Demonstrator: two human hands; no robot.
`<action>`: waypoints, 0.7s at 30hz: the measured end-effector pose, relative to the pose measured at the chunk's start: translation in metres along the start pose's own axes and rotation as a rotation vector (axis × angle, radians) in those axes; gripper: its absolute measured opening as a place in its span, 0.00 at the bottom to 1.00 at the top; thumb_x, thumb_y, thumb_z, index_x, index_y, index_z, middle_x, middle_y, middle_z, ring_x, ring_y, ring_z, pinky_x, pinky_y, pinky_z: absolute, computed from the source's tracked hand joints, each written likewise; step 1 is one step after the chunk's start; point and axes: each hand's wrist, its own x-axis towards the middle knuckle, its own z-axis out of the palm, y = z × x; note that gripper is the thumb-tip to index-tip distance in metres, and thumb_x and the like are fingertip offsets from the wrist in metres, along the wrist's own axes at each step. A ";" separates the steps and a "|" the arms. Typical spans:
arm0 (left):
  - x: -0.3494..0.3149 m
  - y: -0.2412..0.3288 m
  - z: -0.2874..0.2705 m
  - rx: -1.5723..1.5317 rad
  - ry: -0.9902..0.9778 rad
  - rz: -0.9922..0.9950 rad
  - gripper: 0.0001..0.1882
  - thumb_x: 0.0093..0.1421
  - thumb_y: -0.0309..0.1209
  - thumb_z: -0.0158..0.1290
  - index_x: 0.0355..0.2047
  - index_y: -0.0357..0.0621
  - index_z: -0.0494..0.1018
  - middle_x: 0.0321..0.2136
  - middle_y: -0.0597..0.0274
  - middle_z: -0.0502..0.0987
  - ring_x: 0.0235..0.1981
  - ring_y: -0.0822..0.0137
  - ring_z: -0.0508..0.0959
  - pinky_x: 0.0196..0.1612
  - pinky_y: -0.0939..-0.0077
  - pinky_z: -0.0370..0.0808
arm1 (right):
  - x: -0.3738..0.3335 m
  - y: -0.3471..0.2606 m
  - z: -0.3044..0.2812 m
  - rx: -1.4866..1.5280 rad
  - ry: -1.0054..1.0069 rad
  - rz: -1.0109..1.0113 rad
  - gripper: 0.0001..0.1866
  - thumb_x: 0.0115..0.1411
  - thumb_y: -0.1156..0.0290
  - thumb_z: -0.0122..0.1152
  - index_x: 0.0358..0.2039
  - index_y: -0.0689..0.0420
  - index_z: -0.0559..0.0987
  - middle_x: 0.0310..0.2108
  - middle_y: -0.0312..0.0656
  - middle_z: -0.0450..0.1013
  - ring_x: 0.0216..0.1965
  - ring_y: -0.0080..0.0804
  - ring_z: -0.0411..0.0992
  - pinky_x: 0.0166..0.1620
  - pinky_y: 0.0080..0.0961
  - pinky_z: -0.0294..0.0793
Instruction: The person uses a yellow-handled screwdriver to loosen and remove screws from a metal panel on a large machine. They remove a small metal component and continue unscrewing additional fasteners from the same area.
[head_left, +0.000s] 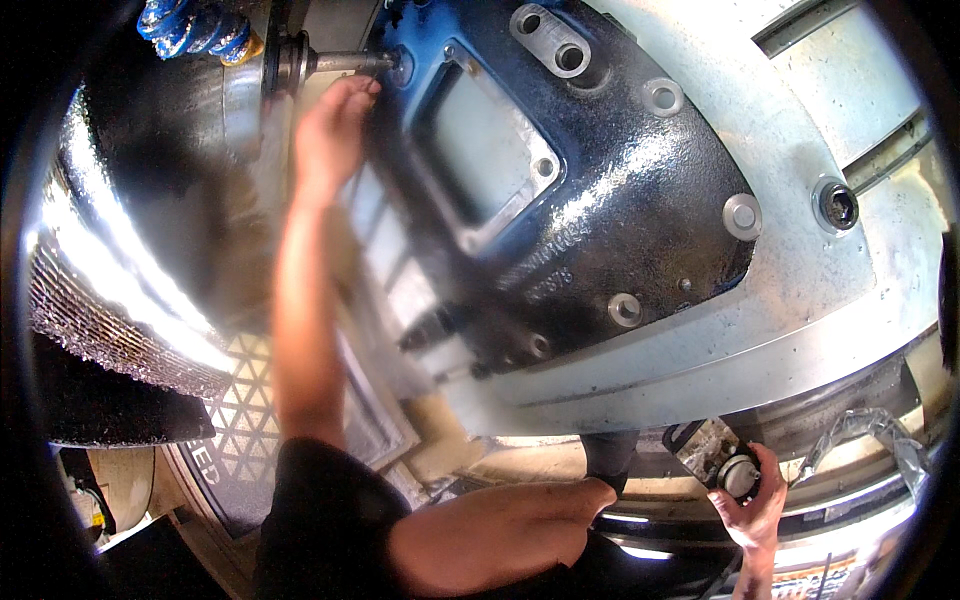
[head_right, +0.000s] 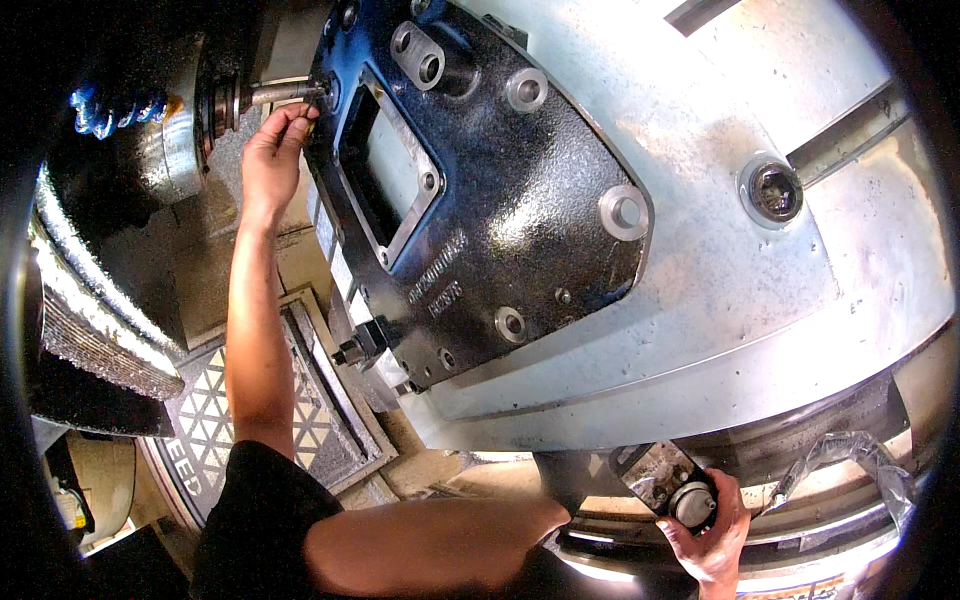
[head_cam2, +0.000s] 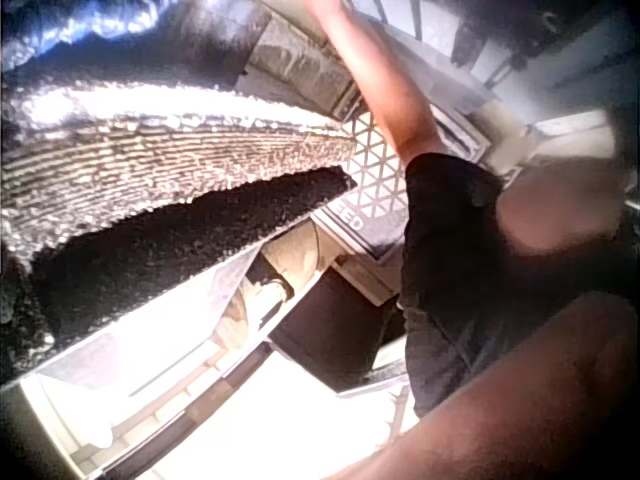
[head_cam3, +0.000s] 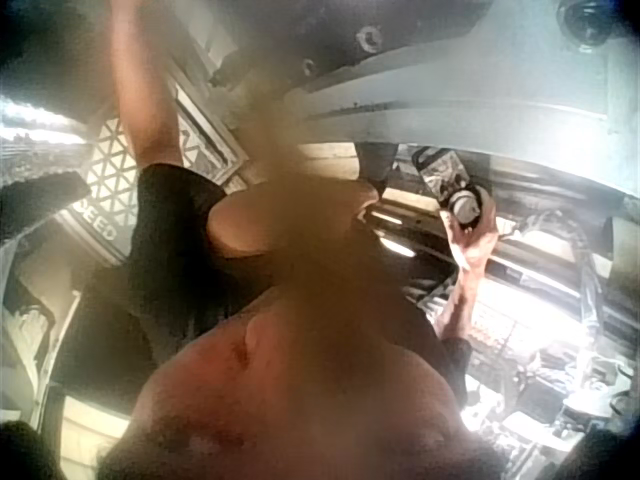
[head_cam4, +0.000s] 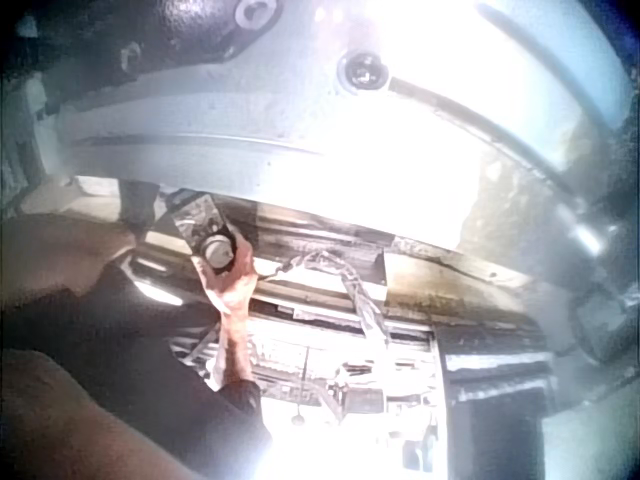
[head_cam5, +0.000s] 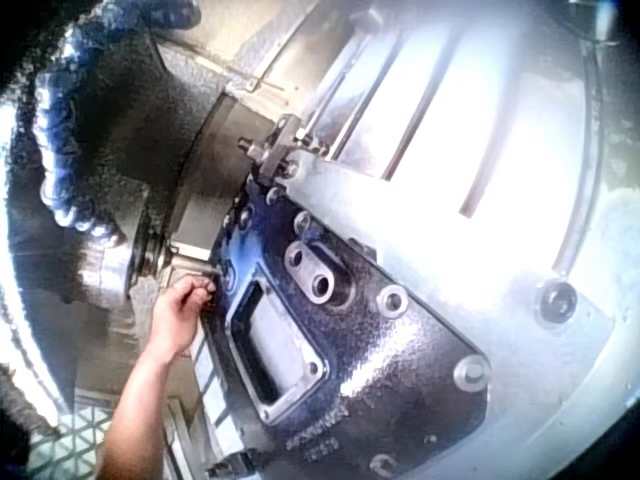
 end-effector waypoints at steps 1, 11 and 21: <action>0.003 -0.004 -0.003 -0.077 -0.044 -0.019 0.08 0.70 0.30 0.52 0.44 0.45 0.79 0.37 0.76 0.79 0.36 0.80 0.73 0.44 0.82 0.71 | 0.000 0.000 0.000 -0.008 0.006 -0.012 0.44 0.45 0.42 0.78 0.49 0.65 0.72 0.36 0.51 0.74 0.36 0.45 0.76 0.41 0.36 0.76; -0.004 -0.003 0.003 -0.165 0.095 -0.111 0.09 0.67 0.29 0.57 0.45 0.41 0.77 0.36 0.72 0.79 0.33 0.80 0.75 0.39 0.84 0.71 | 0.001 -0.003 0.000 -0.019 -0.005 0.005 0.44 0.45 0.40 0.76 0.49 0.65 0.73 0.37 0.52 0.75 0.37 0.46 0.77 0.42 0.37 0.76; -0.020 0.028 0.005 0.262 0.230 -0.098 0.17 0.56 0.30 0.67 0.44 0.40 0.79 0.39 0.57 0.84 0.37 0.69 0.84 0.43 0.76 0.78 | 0.001 -0.004 0.000 -0.044 0.004 -0.023 0.43 0.46 0.41 0.77 0.49 0.65 0.73 0.37 0.51 0.75 0.37 0.45 0.77 0.41 0.36 0.76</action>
